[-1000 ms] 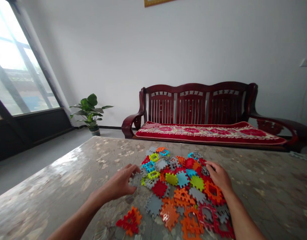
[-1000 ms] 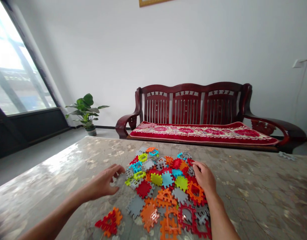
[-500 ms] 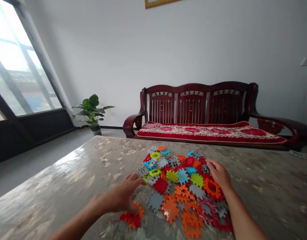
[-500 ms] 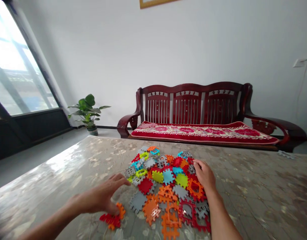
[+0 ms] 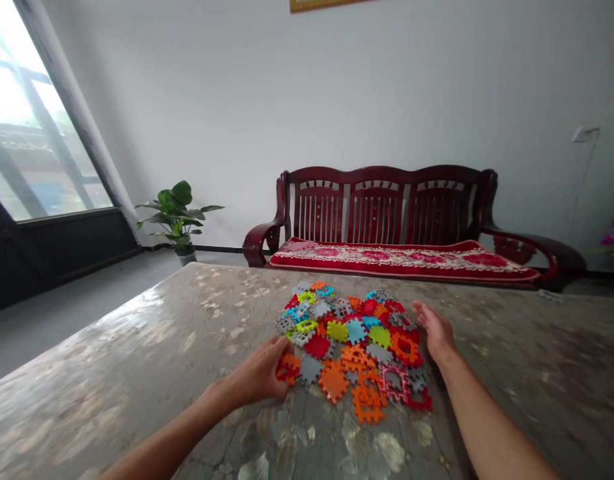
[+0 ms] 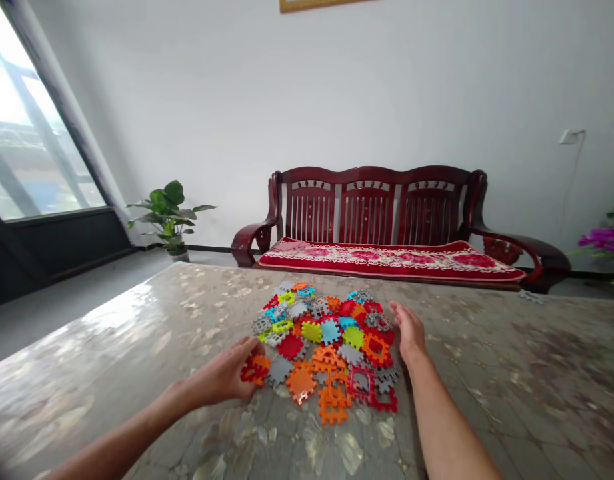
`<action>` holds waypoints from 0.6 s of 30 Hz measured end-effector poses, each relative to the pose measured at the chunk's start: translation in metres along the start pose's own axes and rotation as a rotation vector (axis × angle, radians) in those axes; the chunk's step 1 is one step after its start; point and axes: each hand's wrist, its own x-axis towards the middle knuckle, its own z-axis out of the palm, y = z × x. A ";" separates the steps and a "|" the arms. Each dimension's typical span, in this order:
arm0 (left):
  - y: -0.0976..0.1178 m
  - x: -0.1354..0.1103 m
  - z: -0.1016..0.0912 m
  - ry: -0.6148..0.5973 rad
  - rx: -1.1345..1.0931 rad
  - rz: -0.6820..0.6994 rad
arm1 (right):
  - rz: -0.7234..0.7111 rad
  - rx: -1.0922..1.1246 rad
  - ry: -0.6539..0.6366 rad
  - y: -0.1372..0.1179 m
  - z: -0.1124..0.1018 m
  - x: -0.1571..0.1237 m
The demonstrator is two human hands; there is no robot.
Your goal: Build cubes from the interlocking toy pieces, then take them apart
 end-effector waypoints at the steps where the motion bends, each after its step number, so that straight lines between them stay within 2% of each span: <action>1: 0.005 0.005 0.004 0.051 -0.037 -0.004 | 0.019 -0.028 -0.001 -0.001 -0.005 -0.002; 5: 0.039 0.026 0.027 0.183 -0.191 0.048 | 0.052 -0.168 -0.034 -0.003 -0.035 -0.021; 9: 0.086 0.039 0.058 0.182 -0.261 0.072 | -0.032 -0.474 -0.153 -0.007 -0.055 -0.049; 11: 0.108 0.042 0.074 0.163 -0.239 0.062 | -0.063 -0.684 -0.196 -0.015 -0.053 -0.065; 14: 0.133 0.044 0.095 0.130 -0.132 0.074 | -0.096 -0.974 -0.220 -0.034 -0.038 -0.090; 18: 0.146 0.048 0.114 0.141 0.014 0.095 | -0.104 -1.121 -0.242 -0.057 -0.015 -0.116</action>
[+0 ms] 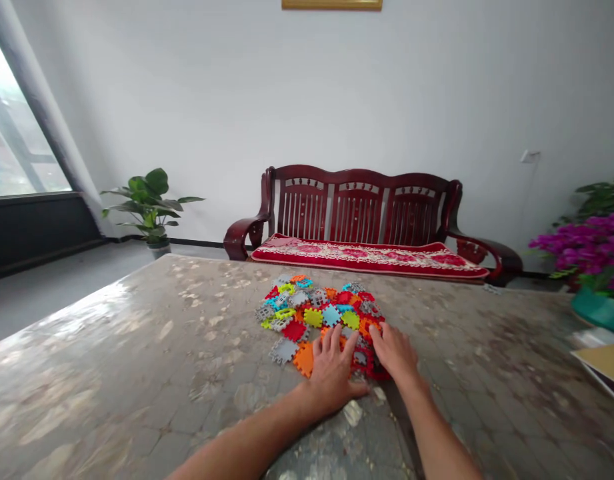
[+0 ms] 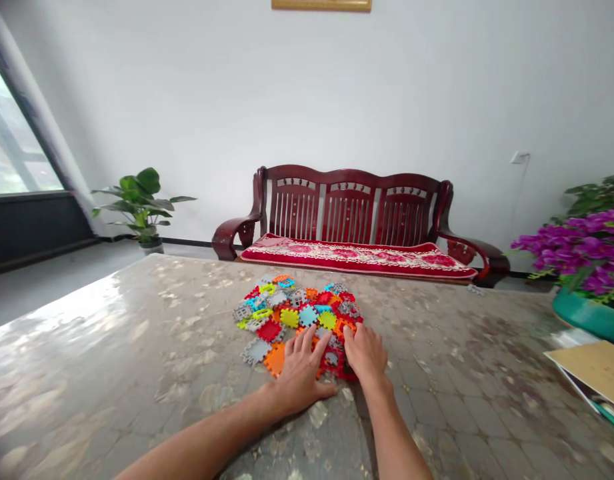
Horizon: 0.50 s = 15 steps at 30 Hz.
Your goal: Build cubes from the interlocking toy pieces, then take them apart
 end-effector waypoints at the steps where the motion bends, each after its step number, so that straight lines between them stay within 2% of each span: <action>1: 0.001 0.002 0.003 0.020 0.018 -0.005 | 0.015 0.007 -0.001 -0.006 -0.001 -0.003; 7: 0.002 0.010 0.005 0.053 0.045 -0.047 | 0.065 0.067 -0.008 -0.020 0.003 -0.005; 11: 0.004 0.012 0.004 0.054 0.049 -0.047 | 0.090 0.071 0.010 -0.018 0.007 -0.002; 15: 0.003 0.014 0.006 0.060 0.047 -0.047 | 0.039 0.122 -0.009 -0.009 0.009 0.004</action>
